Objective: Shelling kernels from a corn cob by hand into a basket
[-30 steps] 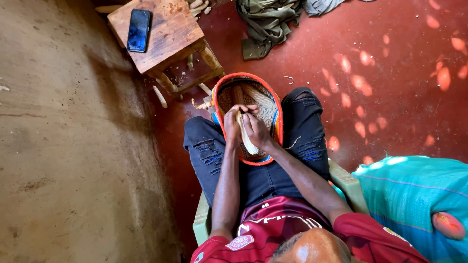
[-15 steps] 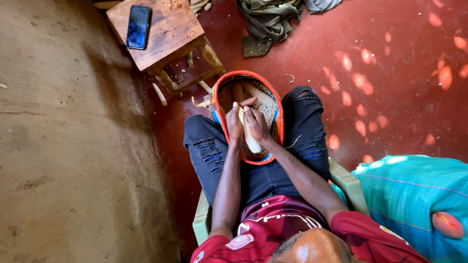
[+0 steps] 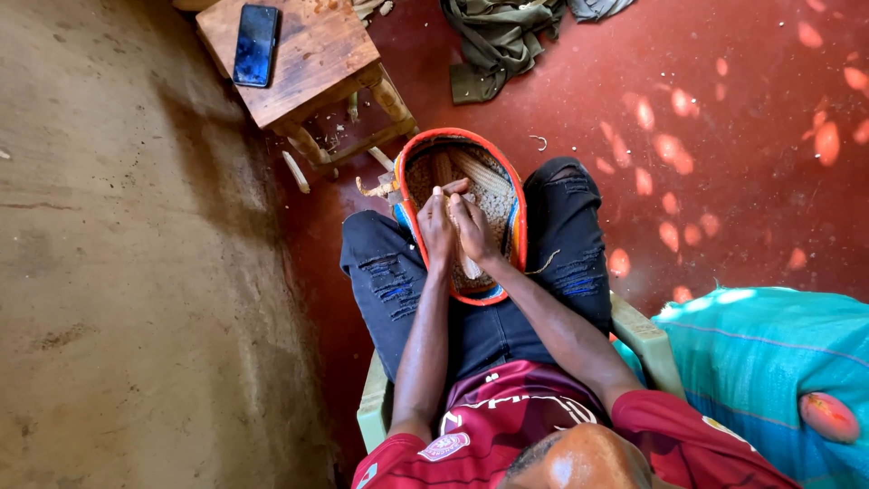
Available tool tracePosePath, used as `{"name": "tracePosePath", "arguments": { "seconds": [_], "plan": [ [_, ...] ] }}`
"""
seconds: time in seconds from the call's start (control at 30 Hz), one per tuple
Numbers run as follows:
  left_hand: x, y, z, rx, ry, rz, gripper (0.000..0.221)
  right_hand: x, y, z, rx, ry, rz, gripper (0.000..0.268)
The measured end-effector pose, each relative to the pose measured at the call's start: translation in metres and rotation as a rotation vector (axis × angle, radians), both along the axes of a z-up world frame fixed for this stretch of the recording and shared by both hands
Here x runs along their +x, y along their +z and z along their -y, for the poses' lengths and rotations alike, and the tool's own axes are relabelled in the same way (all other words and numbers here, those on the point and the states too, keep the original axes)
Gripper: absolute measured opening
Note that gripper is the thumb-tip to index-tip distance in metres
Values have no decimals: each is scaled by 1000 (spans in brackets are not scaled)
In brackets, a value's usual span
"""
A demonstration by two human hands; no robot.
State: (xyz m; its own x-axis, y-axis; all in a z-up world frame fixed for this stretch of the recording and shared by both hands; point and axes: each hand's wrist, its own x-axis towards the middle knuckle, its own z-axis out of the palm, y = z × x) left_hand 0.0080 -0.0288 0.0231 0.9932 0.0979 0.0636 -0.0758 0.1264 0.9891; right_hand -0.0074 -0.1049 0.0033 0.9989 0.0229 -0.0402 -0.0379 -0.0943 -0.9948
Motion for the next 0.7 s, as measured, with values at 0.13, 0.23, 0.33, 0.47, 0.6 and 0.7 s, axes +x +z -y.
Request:
{"name": "tracePosePath", "arguments": {
  "seconds": [0.13, 0.23, 0.33, 0.47, 0.6, 0.7],
  "plan": [
    [2, -1, -1, -6, -5, 58, 45, 0, -8, 3, 10, 0, -8, 54],
    [2, 5, -2, -49, -1, 37, 46, -1, -14, 7, 15, 6, -18, 54],
    [3, -1, -5, -145, -7, -33, 49, -8, -21, 11, 21, 8, -30, 55],
    [2, -2, -4, -158, -8, -79, 50, -12, -29, 13, 32, 6, -43, 56],
    [2, -14, -1, -120, -5, -84, 51, -10, -37, 11, 49, 3, -54, 57],
    [5, -15, -2, -142, 4, -91, 52, -10, -42, 13, 52, 9, -62, 58]
  ]
}}
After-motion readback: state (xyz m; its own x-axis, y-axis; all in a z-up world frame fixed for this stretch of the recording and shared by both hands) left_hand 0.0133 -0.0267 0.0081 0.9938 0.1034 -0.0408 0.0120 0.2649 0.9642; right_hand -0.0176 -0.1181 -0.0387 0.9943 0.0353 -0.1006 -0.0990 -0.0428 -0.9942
